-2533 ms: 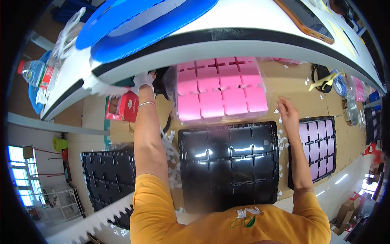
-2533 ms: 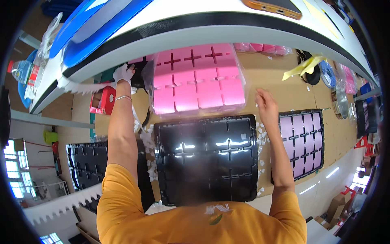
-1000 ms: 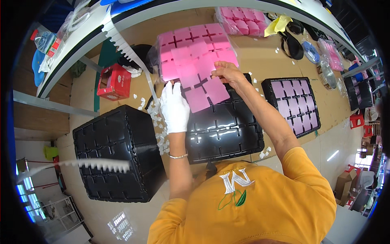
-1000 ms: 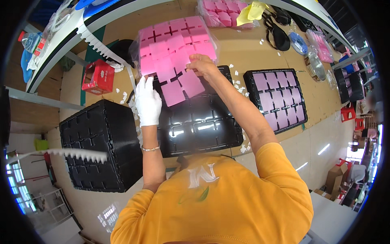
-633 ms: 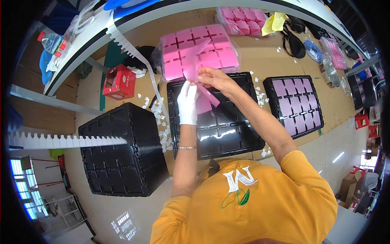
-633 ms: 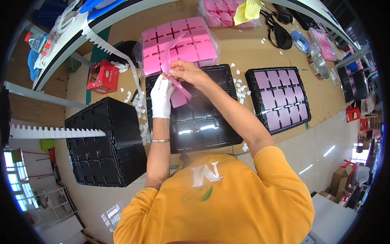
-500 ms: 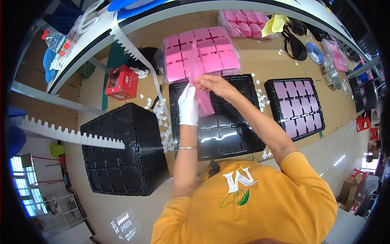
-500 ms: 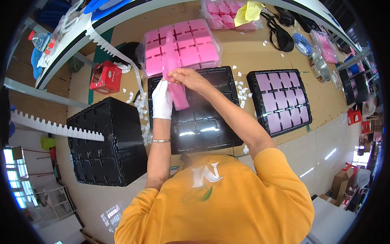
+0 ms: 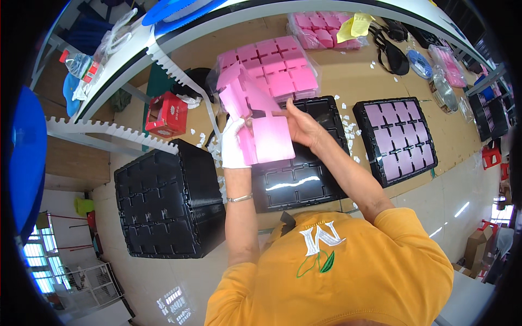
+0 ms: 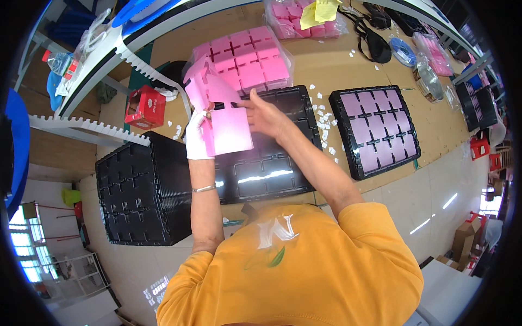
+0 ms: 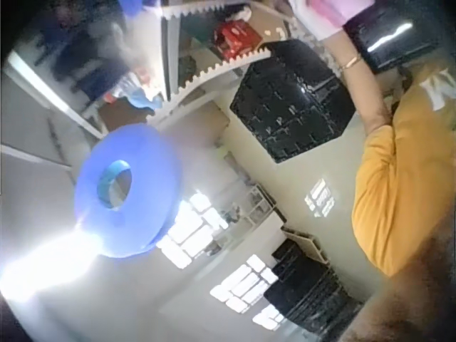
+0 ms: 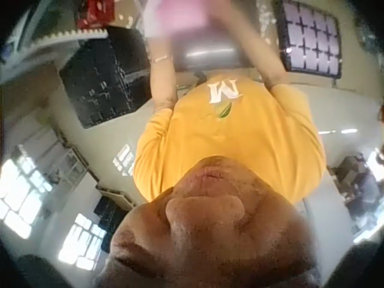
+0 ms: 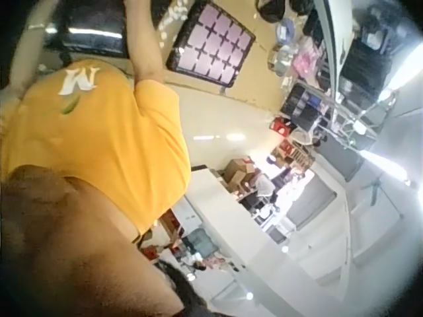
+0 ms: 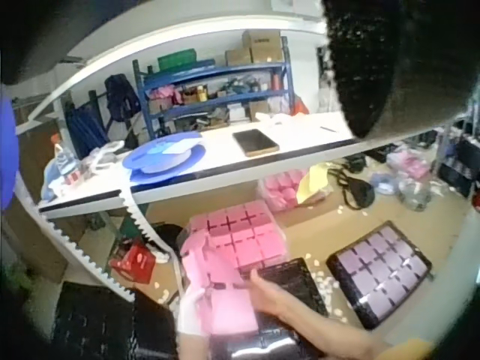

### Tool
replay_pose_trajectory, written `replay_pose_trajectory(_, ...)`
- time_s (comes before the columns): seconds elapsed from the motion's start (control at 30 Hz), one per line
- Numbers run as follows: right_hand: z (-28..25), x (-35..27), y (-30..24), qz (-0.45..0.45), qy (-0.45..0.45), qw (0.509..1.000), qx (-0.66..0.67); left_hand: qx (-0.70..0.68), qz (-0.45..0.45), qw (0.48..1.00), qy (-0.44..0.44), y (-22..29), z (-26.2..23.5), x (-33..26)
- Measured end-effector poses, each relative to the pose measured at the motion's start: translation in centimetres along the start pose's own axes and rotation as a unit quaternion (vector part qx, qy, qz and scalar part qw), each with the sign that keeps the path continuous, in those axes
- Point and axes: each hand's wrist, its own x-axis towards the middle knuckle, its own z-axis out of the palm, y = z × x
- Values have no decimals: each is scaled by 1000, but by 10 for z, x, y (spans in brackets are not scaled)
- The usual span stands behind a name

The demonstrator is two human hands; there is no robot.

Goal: The person assembles plastic components onto a plastic tray by hand.

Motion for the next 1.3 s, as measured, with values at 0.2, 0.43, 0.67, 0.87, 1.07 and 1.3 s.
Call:
replay_pose_trajectory(0.2,30,-14,-17,-109,-27,993,42,33,11,999,18,-7,-9,2)
replay_pose_trajectory(0.43,39,-23,-52,-150,34,975,-159,436,241,833,242,-33,-33,0)
replay_pose_trajectory(0.67,60,-29,-47,-173,-31,928,-330,83,88,992,43,-29,37,-30)
replay_pose_trajectory(0.87,45,-24,-31,-94,59,921,-374,18,37,998,46,-44,19,-29)
replay_pose_trajectory(1.07,39,-24,-23,-77,98,920,-372,97,47,992,66,-58,10,-24)
replay_pose_trajectory(1.3,14,-20,-10,-63,88,940,-322,46,-49,994,86,-67,7,-15)
